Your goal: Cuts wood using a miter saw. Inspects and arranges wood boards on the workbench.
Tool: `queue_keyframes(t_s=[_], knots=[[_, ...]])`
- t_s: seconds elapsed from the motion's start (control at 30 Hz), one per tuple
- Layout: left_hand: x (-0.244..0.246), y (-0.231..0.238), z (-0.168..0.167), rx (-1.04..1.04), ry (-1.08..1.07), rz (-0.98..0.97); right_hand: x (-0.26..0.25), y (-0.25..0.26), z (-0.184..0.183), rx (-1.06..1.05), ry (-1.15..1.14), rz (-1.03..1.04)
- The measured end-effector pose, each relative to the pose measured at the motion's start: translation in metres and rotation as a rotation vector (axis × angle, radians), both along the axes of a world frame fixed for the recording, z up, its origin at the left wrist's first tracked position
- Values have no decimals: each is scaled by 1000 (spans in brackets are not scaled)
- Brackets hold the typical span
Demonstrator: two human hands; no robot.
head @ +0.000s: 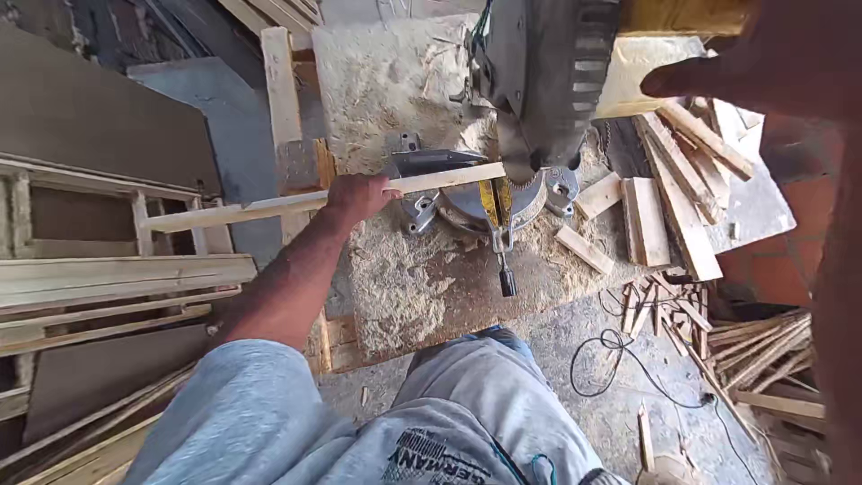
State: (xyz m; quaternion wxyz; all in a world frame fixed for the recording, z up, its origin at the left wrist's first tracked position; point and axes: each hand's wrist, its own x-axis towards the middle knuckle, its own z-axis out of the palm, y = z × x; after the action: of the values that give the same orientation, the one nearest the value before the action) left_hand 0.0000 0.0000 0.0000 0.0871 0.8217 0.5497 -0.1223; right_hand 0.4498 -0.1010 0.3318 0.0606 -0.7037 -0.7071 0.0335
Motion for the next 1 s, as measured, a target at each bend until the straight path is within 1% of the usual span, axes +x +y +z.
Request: queue_keyframes(t_s=[0.03, 0.07, 0.1, 0.13, 0.17, 0.23, 0.27, 0.33, 0.37, 0.43, 0.53, 0.6, 0.87, 1.0], knots=[[1, 9, -1, -6, -10, 6, -11, 21, 4, -102, -7, 5], [1, 17, 0, -13, -22, 6, -11, 37, 6, -185, -2, 54], [-1, 24, 0, -20, -21, -10, -5, 46, 3, -217, 40, 123], [-2, 31, -1, -27, -21, -26, -1, 49, 1, -246, 109, 176], [-5, 35, -2, -29, -30, -38, -2, 48, 3, -306, 130, 198], [-10, 42, -6, -24, -63, -63, -20, 43, 9, -396, 34, 215], [-12, 44, -6, -29, -69, -74, -23, 37, 4, -357, -13, 225], [-11, 48, -4, -50, -57, -92, -6, 18, -29, -166, -106, 192], [-12, 50, -5, -55, -47, -102, -2, 8, -43, -108, -150, 160], [-14, 50, -6, -49, -46, -110, -4, -12, -60, -66, -189, 114], [-14, 50, -5, -56, -60, -96, -5, -39, -82, -2, -199, 126], [-15, 49, -5, -49, -59, -100, -14, -44, -87, 38, -183, 126], [-16, 49, -4, -63, -69, -96, -31, -52, -93, 29, -191, 113], [-17, 49, -5, -58, -80, -108, -34, -54, -95, 57, -165, 154]])
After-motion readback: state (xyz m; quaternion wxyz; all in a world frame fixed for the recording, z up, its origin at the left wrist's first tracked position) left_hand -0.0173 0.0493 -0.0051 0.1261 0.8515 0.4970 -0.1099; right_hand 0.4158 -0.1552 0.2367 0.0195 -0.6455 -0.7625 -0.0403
